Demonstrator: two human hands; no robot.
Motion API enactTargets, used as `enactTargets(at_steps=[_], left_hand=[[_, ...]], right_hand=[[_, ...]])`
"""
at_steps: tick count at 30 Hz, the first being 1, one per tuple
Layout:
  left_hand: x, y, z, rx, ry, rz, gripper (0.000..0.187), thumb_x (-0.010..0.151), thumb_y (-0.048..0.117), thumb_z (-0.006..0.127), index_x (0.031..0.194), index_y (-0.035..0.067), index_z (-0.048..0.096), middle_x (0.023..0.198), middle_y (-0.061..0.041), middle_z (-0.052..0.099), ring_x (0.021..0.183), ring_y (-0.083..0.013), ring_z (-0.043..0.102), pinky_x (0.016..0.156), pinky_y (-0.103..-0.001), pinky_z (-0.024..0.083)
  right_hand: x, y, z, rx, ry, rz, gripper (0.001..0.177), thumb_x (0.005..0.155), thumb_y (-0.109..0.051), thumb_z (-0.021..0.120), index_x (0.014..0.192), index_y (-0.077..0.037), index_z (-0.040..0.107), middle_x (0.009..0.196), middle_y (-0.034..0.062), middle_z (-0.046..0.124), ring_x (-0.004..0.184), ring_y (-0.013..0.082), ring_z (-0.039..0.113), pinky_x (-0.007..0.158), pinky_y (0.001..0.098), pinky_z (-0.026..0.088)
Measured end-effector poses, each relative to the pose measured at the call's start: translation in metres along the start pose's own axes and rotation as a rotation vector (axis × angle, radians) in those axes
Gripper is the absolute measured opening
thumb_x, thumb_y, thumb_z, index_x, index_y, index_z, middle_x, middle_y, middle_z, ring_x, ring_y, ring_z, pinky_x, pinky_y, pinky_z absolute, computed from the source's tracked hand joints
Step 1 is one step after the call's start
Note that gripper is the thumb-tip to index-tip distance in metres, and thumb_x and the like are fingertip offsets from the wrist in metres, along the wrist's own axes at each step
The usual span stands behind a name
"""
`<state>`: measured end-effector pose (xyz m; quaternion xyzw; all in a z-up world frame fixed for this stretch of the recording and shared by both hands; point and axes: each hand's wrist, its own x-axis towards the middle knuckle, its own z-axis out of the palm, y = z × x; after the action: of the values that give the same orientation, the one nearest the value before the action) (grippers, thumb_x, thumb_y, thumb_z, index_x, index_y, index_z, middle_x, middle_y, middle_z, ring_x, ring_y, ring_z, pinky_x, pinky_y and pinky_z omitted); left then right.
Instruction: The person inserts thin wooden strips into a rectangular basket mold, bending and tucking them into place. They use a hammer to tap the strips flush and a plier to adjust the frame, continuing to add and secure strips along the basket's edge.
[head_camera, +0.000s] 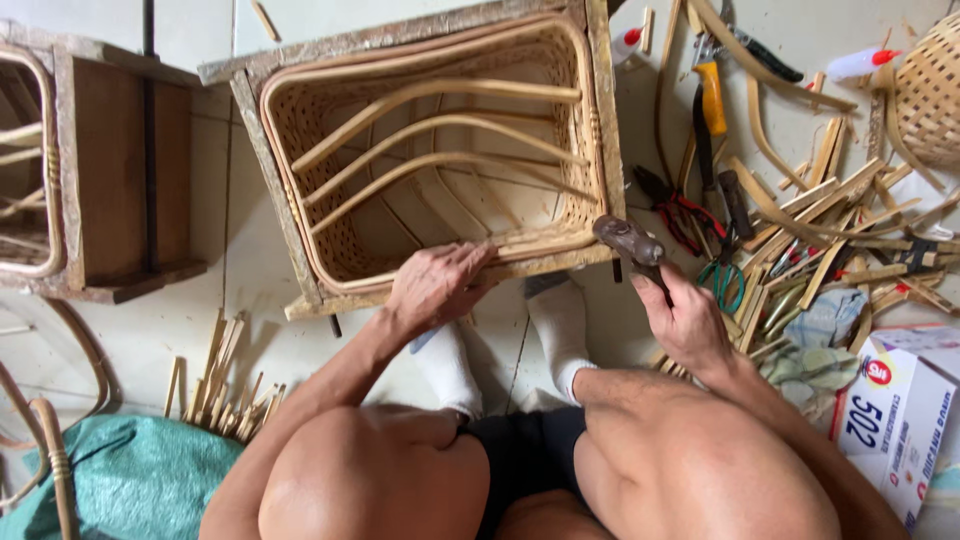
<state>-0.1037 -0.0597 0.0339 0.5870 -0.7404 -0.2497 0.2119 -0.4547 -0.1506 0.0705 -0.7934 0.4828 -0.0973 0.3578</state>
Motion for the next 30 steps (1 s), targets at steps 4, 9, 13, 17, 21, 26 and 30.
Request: enactTargets(at_steps=[4,9,13,17,21,26,30], left_hand=[[-0.004,0.001,-0.001,0.001,-0.086,-0.035,0.05,0.087,0.028,0.075,0.127,0.003,0.062,0.103,-0.013,0.072,0.092,-0.0299,0.071,0.079,-0.039,0.058],[0.007,0.0,-0.008,-0.006,-0.084,-0.037,0.051,0.085,0.027,0.076,0.127,0.002,0.062,0.105,-0.014,0.072,0.096,-0.0302,0.07,0.083,-0.039,0.057],[0.008,0.002,-0.014,-0.027,-0.148,-0.061,0.056,0.084,0.032,0.078,0.128,0.001,0.062,0.107,-0.015,0.072,0.099,-0.031,0.069,0.088,-0.04,0.056],[0.029,-0.002,-0.013,-0.254,-0.199,-0.106,0.066,0.082,0.047,0.082,0.125,-0.001,0.066,0.117,-0.017,0.073,0.104,-0.0292,0.07,0.095,-0.043,0.052],[0.081,-0.013,0.01,-0.78,-0.373,-0.352,0.044,0.093,0.038,0.07,0.125,0.008,0.072,0.123,-0.012,0.075,0.112,-0.0228,0.073,0.099,-0.035,0.059],[0.125,-0.001,0.062,-1.285,-0.403,-0.436,0.034,0.081,0.031,0.082,0.104,0.008,0.074,0.101,-0.005,0.078,0.098,-0.0181,0.073,0.09,-0.03,0.057],[0.144,0.006,0.069,-1.276,-0.413,-0.564,0.03,0.078,0.032,0.087,0.085,0.008,0.069,0.08,0.001,0.07,0.074,-0.012,0.065,0.068,-0.028,0.053]], right_hand=[[0.009,-0.008,-0.005,0.04,0.061,-0.067,0.023,0.109,-0.022,0.057,0.116,-0.001,0.063,0.079,0.0194,0.066,0.067,0.0299,0.068,0.058,0.0389,0.052],[0.035,-0.007,-0.02,0.08,0.018,0.108,0.023,0.107,-0.025,0.056,0.105,-0.002,0.061,0.062,0.0124,0.062,0.054,0.0244,0.063,0.05,0.0383,0.049],[0.065,-0.009,-0.02,0.068,0.007,0.047,0.025,0.111,-0.025,0.056,0.108,0.0,0.061,0.069,0.012,0.062,0.059,0.0205,0.063,0.052,0.0369,0.049],[0.071,-0.009,-0.024,0.118,-0.017,0.008,0.026,0.112,-0.024,0.054,0.115,0.001,0.064,0.072,0.0088,0.063,0.06,0.015,0.061,0.049,0.0334,0.047],[0.051,-0.006,-0.025,0.22,-0.02,0.207,0.029,0.11,-0.023,0.051,0.125,-0.003,0.066,0.064,0.0048,0.06,0.053,0.0102,0.056,0.044,0.0289,0.044],[-0.021,0.003,-0.017,0.17,0.254,0.237,0.031,0.114,-0.019,0.051,0.133,0.001,0.062,0.069,0.0019,0.055,0.057,0.0072,0.051,0.049,0.0256,0.041],[-0.058,-0.001,-0.013,0.359,0.242,0.548,0.025,0.112,-0.018,0.05,0.12,0.001,0.065,0.066,0.003,0.055,0.05,0.0074,0.045,0.045,0.0256,0.037]])
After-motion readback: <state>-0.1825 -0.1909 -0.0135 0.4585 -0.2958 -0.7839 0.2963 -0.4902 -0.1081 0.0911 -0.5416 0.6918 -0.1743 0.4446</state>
